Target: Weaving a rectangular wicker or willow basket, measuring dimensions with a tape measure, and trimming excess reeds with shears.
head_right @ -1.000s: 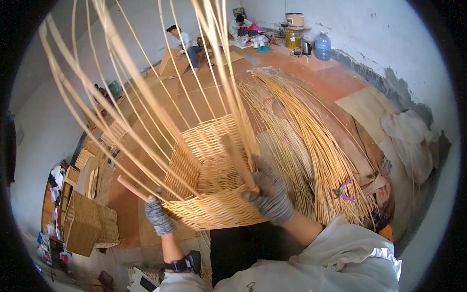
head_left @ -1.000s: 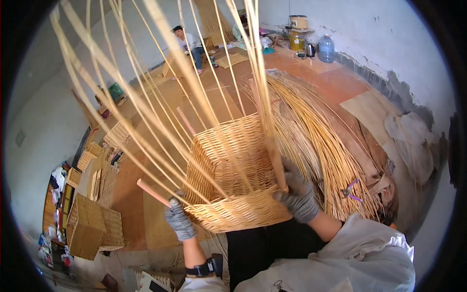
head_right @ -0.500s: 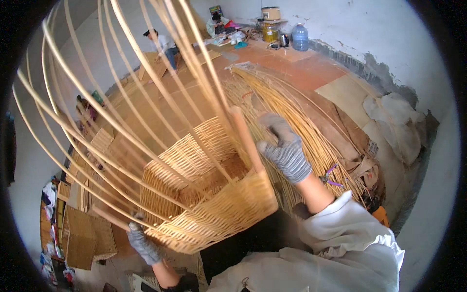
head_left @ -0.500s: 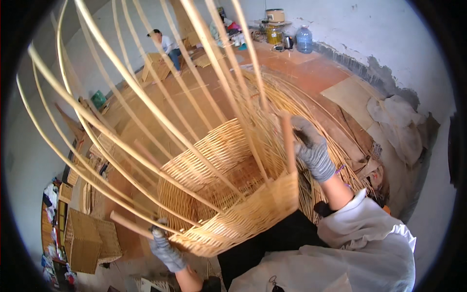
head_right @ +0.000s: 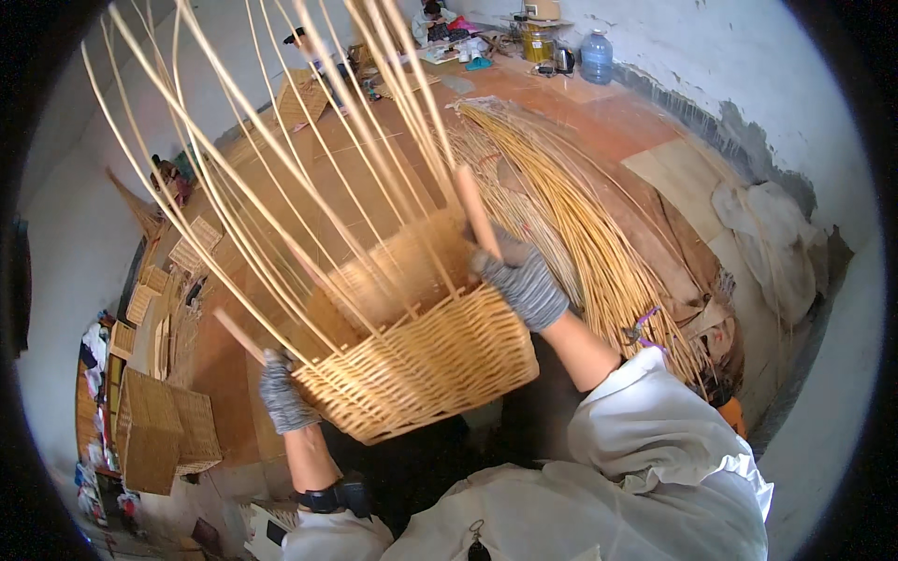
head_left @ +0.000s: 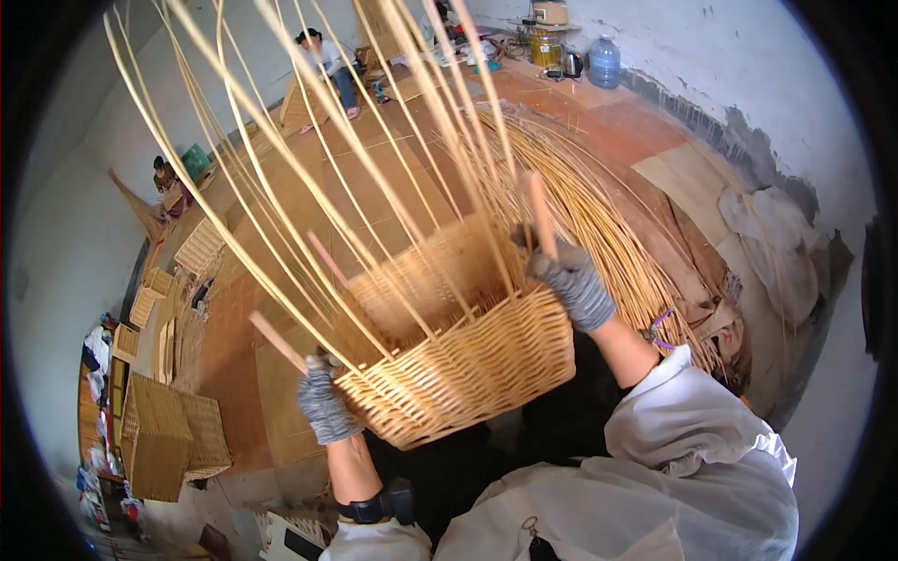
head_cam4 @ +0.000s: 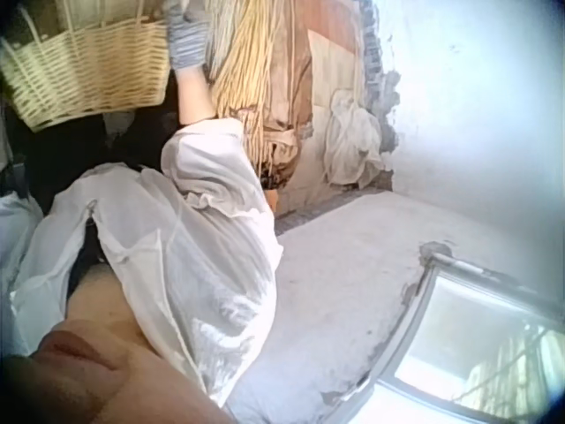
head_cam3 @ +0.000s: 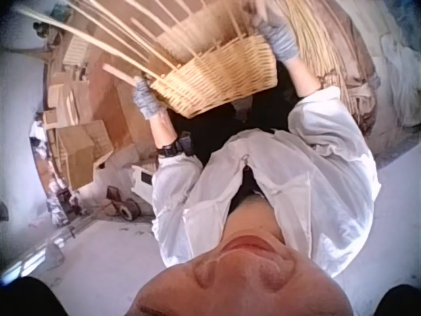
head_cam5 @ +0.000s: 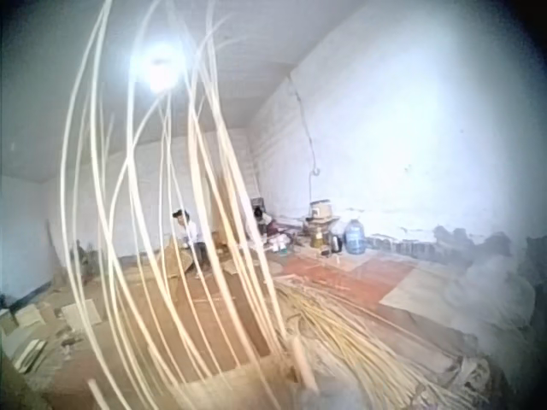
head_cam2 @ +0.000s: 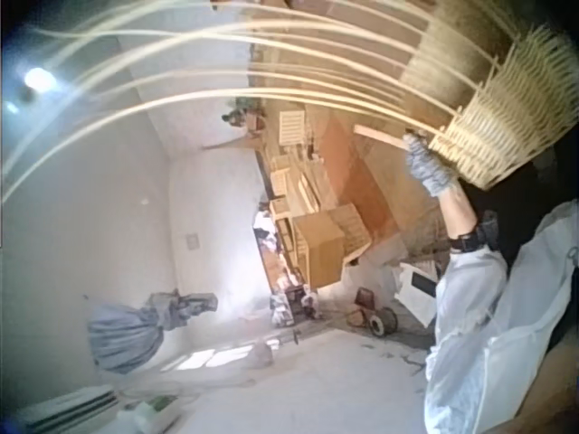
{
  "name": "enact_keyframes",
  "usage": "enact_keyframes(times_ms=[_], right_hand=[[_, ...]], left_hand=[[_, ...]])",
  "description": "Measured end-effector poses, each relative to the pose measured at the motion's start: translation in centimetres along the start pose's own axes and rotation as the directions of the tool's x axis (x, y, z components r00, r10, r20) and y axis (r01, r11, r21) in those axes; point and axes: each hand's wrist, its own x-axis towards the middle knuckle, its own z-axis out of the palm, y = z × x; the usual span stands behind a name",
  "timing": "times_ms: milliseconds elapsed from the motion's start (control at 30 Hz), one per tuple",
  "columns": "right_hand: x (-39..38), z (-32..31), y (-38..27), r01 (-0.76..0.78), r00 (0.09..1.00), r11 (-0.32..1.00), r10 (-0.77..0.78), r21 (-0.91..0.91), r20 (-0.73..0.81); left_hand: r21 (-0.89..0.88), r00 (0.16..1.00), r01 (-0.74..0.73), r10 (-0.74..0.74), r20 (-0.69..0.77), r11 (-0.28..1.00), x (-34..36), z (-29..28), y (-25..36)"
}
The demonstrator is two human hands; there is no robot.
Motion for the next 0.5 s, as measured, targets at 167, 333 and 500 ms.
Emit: enact_keyframes(times_ms=[167,333,500], right_hand=[[-1.0,2.3,6.5,-0.328,0.945,0.902,0.309,-0.279,-0.110],[-0.1,-1.4,8.0,-0.218,0.967,0.954,0.240,-0.205,0.085],[-6.8,-16.2,13.5,-0.207,0.895,0.954,0.275,0.219,-0.352]], left_hand=[[0.142,0.915,0.305,-0.249,-0.316,0.942,1.8,-5.5,-8.4],[0.333,0.978,0.172,-0.121,-0.169,0.927,3.4,-4.3,-7.3],[0.918,0.664,-0.381,0.658,0.355,-0.110,-0.9,4.1,-5.9]])
